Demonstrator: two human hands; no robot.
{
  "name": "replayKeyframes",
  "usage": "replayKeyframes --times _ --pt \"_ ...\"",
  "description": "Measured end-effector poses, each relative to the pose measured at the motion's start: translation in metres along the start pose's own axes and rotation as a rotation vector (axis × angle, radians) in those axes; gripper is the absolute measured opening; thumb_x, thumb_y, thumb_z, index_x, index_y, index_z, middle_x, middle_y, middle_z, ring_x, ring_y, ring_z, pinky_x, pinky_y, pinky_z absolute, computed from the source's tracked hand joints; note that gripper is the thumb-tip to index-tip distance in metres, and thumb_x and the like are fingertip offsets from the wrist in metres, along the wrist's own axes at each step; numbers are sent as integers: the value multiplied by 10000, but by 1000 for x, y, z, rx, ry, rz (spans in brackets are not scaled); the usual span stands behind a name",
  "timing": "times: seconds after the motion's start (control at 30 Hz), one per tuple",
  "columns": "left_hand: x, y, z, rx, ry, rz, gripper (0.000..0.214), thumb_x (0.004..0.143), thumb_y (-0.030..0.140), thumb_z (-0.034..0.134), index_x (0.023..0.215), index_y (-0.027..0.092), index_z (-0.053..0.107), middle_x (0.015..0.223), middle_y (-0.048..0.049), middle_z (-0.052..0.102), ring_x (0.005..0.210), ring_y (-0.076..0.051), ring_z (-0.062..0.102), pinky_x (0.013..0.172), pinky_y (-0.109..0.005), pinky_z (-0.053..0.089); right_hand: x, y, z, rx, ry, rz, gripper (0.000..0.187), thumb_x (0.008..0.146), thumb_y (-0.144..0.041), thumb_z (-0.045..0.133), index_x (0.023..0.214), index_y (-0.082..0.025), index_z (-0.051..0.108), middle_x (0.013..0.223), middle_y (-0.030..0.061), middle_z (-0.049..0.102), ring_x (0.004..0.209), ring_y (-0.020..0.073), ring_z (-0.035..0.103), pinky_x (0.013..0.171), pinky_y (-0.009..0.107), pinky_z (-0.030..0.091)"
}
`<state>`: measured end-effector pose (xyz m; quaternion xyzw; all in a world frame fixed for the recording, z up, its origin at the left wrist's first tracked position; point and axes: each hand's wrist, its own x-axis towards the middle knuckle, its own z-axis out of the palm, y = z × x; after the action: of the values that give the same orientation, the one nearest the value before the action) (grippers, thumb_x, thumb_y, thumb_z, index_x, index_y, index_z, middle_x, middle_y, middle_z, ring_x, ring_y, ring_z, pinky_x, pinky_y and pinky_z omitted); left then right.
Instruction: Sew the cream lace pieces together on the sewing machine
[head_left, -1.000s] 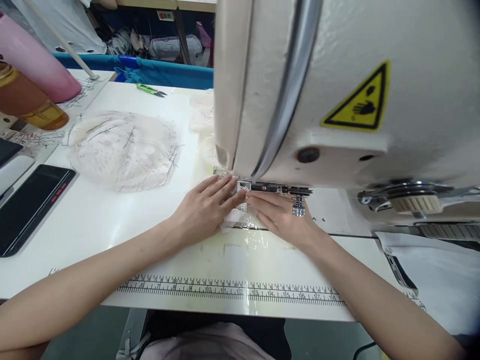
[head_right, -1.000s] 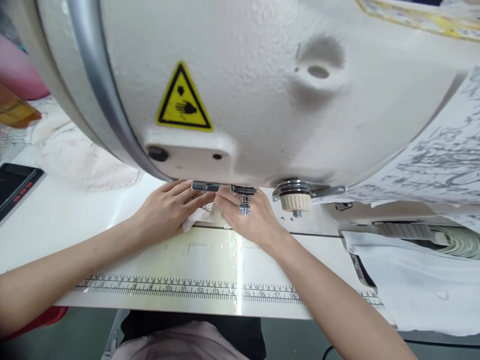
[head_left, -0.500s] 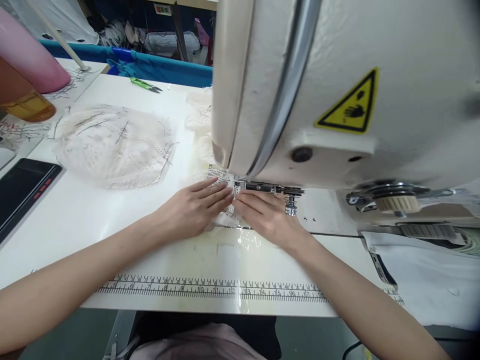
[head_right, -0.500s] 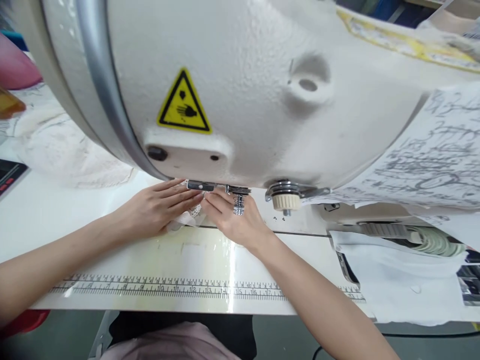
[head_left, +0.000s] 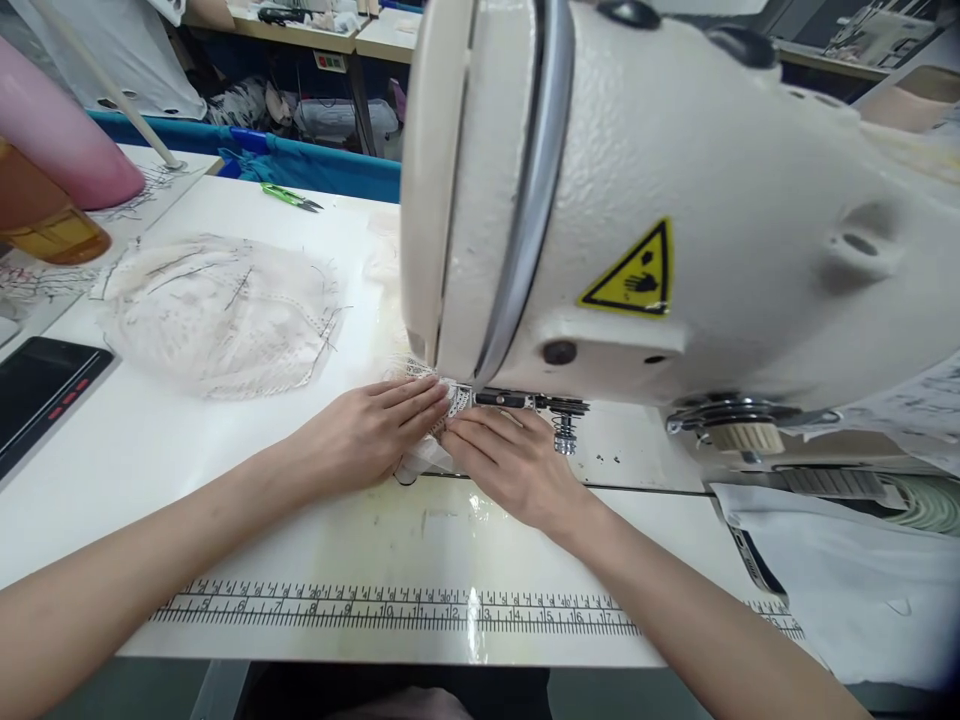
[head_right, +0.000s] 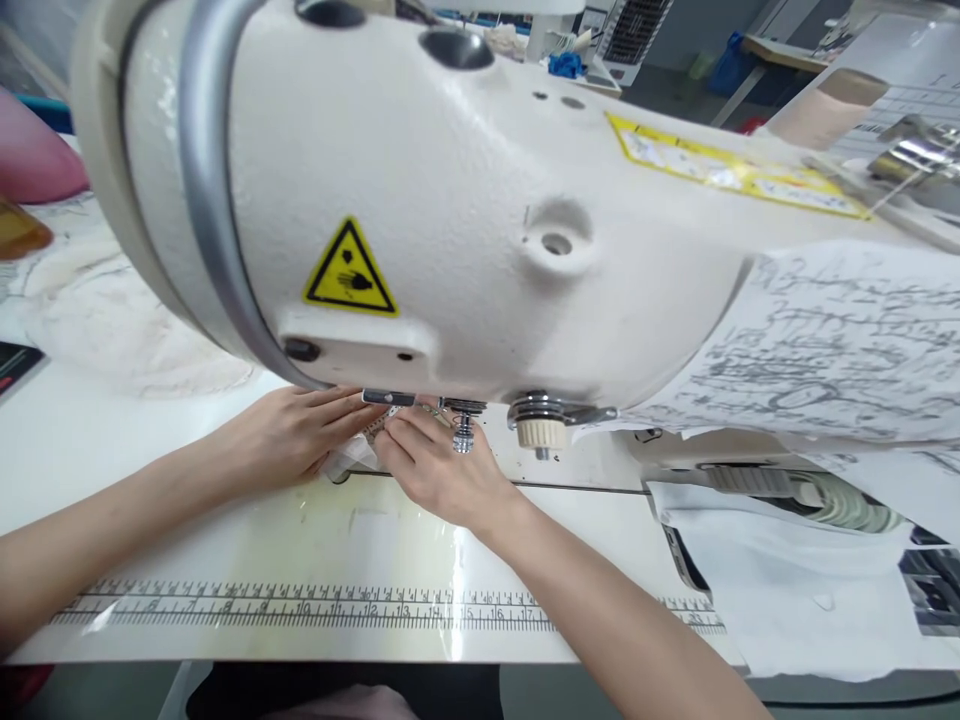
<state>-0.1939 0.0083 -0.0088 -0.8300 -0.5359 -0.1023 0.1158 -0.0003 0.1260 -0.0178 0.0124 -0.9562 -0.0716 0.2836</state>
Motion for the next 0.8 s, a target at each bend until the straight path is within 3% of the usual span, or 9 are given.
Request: replayKeyframes --times 0.2,0.57,0.8 --pt "1 2 0 60 26 9 427 879 92 349 1217 26 602 1288 -160 608 1217 -257 573 1016 -371 513 -2 0 0 -6 -8 29 169 875 -62 561 935 -188 658 989 -17 733 993 115 636 808 248 494" --pt "-1 8 3 48 -32 -51 447 921 192 364 1282 13 557 1340 -189 559 1261 -297 531 1026 -415 500 -2 1 0 23 -12 18 162 872 -50 555 912 -172 653 1001 -6 739 973 119 656 933 272 492" --pt "2 15 4 103 -2 -89 452 923 215 361 1259 2 576 1305 -199 587 1225 -306 564 1001 -412 517 -4 4 -1 26 -20 18 176 881 -42 538 959 -156 648 1018 4 738 1015 116 646 894 265 475"
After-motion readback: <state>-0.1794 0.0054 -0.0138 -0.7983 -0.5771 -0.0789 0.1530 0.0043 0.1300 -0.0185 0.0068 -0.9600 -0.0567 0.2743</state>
